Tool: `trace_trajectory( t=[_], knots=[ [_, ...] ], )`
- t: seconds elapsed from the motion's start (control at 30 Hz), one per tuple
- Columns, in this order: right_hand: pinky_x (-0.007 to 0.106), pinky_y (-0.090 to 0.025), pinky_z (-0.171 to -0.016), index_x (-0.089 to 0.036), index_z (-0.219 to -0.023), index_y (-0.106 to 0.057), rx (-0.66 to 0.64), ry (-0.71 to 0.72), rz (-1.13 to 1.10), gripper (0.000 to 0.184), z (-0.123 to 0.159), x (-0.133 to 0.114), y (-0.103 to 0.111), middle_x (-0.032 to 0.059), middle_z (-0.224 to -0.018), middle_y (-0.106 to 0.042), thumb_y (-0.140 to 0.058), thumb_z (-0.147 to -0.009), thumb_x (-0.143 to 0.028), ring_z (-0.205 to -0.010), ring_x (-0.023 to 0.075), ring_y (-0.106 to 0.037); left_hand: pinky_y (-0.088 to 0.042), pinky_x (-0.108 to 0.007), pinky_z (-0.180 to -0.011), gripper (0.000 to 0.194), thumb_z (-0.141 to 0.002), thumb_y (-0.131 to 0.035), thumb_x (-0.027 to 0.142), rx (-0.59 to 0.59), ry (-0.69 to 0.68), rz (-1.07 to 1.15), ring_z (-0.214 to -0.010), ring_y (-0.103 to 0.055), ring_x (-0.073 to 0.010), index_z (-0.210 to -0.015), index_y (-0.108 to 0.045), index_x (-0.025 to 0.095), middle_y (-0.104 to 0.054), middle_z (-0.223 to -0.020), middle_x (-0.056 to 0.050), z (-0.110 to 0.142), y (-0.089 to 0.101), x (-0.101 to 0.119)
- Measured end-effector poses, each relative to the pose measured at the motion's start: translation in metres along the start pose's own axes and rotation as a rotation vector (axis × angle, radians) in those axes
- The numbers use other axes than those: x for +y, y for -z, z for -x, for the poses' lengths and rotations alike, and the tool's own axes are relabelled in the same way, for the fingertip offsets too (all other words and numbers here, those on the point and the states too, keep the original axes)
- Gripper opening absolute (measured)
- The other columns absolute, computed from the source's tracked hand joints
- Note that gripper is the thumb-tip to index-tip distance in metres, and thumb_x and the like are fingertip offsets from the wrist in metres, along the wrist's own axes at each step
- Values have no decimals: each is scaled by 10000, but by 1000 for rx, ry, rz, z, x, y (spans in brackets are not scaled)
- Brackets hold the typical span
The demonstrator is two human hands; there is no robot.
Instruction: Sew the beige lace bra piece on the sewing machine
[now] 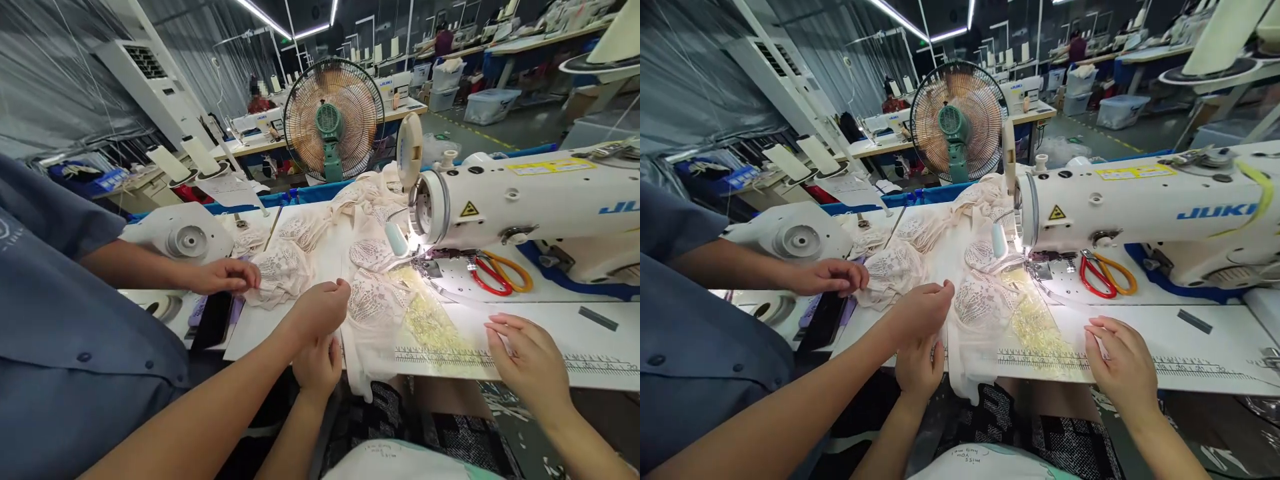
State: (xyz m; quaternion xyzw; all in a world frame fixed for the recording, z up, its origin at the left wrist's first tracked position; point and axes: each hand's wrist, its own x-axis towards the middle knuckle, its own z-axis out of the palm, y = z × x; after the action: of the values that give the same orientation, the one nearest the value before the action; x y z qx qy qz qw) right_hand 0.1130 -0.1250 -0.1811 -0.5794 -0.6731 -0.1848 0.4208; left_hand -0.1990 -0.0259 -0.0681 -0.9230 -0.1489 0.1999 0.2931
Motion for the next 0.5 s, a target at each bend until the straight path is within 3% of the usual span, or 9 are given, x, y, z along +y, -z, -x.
trace_trajectory(
  t=[0.1,0.23,0.33,0.43,0.5],
  knots=[
    [393,-481,-728,-158,-797,-586,-15,0,27,111,0,-1,0,104,-855,-623,-501,-850,-206,-809,243,-585,-473,-294,-718,142,-676,-565,51,-7,-19,-10,-1042,-535,-270,-630,-662,144,-659,-713,-105,14,-5,-4],
    [388,-480,-734,-175,-811,-592,-42,-8,45,125,3,1,-1,90,-863,-622,-488,-856,-228,-818,235,-587,-506,-303,-706,137,-646,-567,47,179,84,172,-1009,-565,-274,-598,-650,146,-653,-671,-113,35,-24,2],
    [405,-477,-742,-182,-814,-593,-68,-8,43,139,4,3,-2,90,-864,-621,-478,-855,-249,-823,244,-587,-527,-311,-747,205,-726,-485,134,326,408,405,-894,-614,-239,-635,-666,163,-649,-714,-95,41,-41,39],
    [416,-476,-747,-185,-810,-591,-92,-4,55,144,5,4,-2,91,-864,-623,-475,-851,-260,-818,249,-587,-542,-388,-737,236,-787,-479,224,518,899,482,-906,-637,-275,-903,-678,168,-670,-985,-122,31,-52,93],
    [411,-477,-748,-187,-810,-594,-107,-4,69,147,5,4,-2,91,-863,-625,-472,-849,-259,-818,247,-588,-534,-436,-767,243,-780,-511,216,657,1093,519,-961,-630,-305,-984,-643,207,-667,-1057,-108,23,-56,121]
  ],
)
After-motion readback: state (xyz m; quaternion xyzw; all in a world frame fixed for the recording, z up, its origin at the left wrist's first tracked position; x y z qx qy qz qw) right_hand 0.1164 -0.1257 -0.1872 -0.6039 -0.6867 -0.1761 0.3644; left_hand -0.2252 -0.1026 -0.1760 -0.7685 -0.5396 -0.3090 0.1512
